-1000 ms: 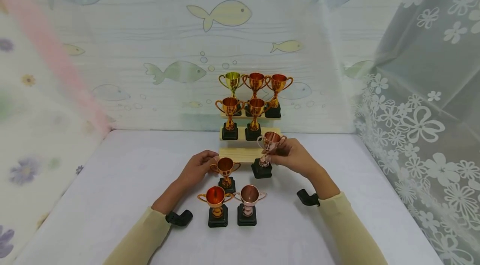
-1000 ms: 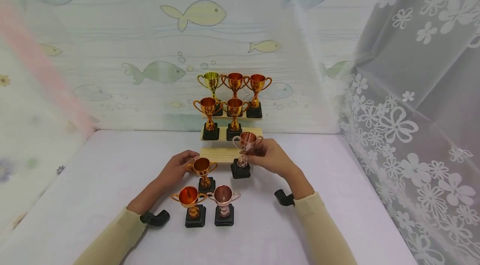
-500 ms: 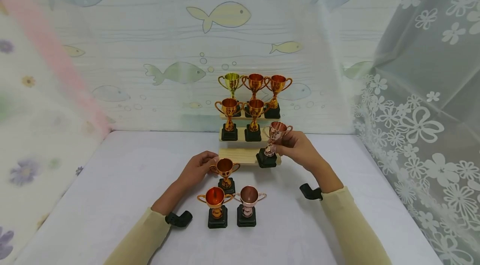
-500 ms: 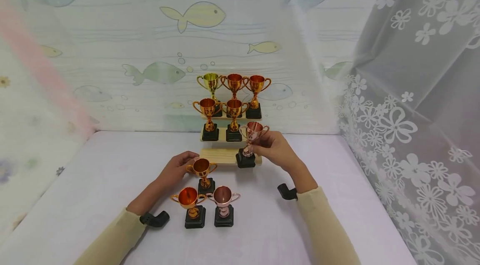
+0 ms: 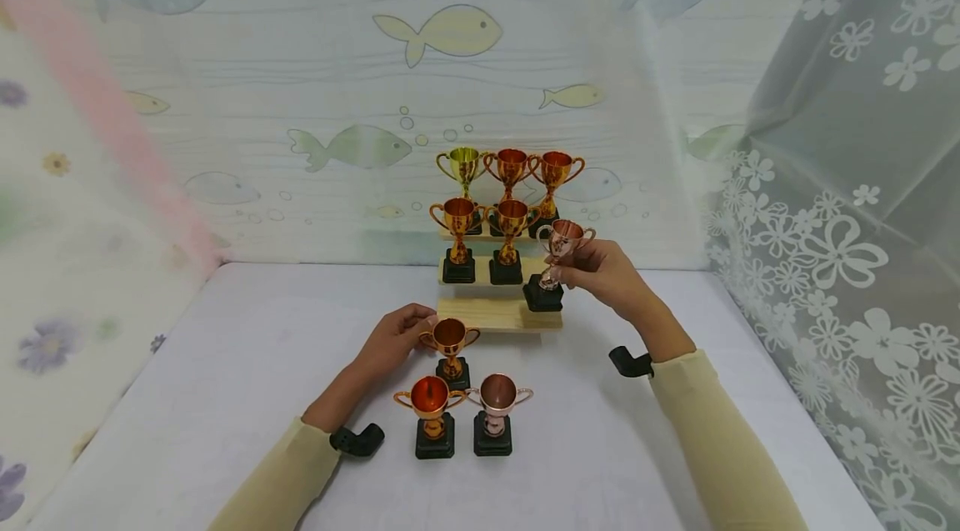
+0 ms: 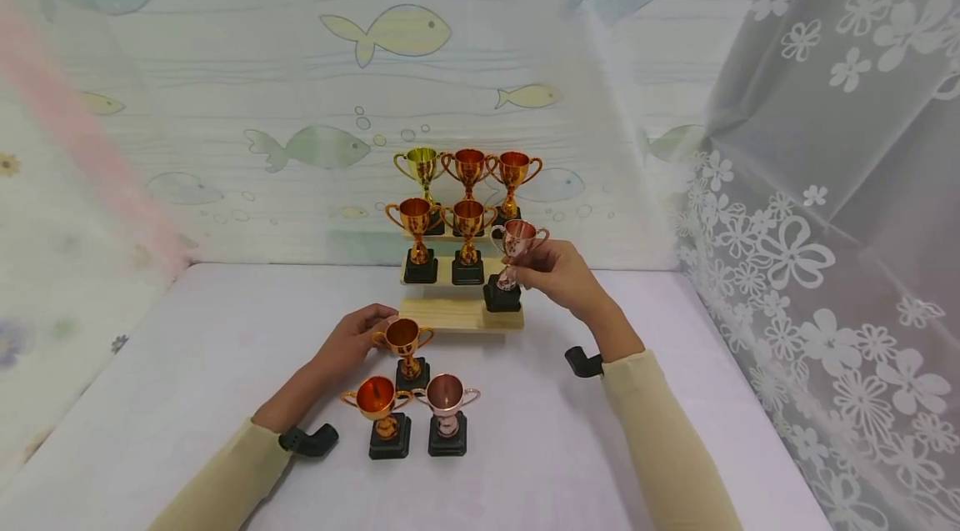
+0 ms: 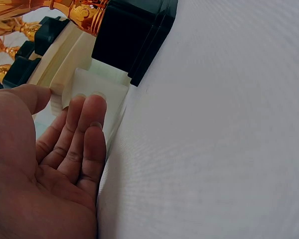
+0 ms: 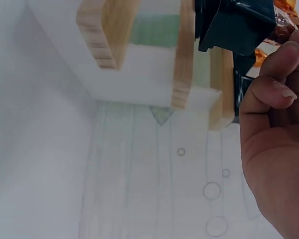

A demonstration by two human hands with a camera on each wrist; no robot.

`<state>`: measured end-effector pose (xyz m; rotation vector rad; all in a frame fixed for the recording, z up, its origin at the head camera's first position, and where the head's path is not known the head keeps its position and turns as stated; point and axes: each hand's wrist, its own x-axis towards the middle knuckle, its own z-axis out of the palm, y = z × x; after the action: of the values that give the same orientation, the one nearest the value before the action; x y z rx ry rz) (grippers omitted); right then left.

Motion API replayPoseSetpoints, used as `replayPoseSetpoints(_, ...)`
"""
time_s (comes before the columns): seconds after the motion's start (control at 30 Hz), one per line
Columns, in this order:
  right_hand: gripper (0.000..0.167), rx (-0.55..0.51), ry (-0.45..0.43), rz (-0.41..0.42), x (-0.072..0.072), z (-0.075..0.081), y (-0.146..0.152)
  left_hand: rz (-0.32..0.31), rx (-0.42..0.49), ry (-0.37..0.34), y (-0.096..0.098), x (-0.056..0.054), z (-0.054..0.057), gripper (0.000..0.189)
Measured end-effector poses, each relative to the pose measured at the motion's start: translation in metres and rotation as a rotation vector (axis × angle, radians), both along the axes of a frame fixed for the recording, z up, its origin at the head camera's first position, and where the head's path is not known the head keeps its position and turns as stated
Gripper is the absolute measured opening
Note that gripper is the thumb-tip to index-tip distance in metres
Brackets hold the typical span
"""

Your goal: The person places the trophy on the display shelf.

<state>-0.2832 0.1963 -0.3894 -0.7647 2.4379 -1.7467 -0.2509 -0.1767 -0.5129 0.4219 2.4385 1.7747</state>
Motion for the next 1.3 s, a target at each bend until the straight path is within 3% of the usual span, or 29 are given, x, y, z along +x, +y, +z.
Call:
replayPoseSetpoints(0.43, 0.022, 0.039, -0.006, -0.039, -0.016, 0.009, 0.005, -0.015, 0.021, 0.009, -0.002, -0.002, -0.004, 0.032)
replayPoseSetpoints(1.3, 0.023, 0.059, -0.042, -0.085, -0.034, 0.006, -0.004, 0.010, -0.012, 0.005, -0.001, 0.001, -0.001, 0.032)
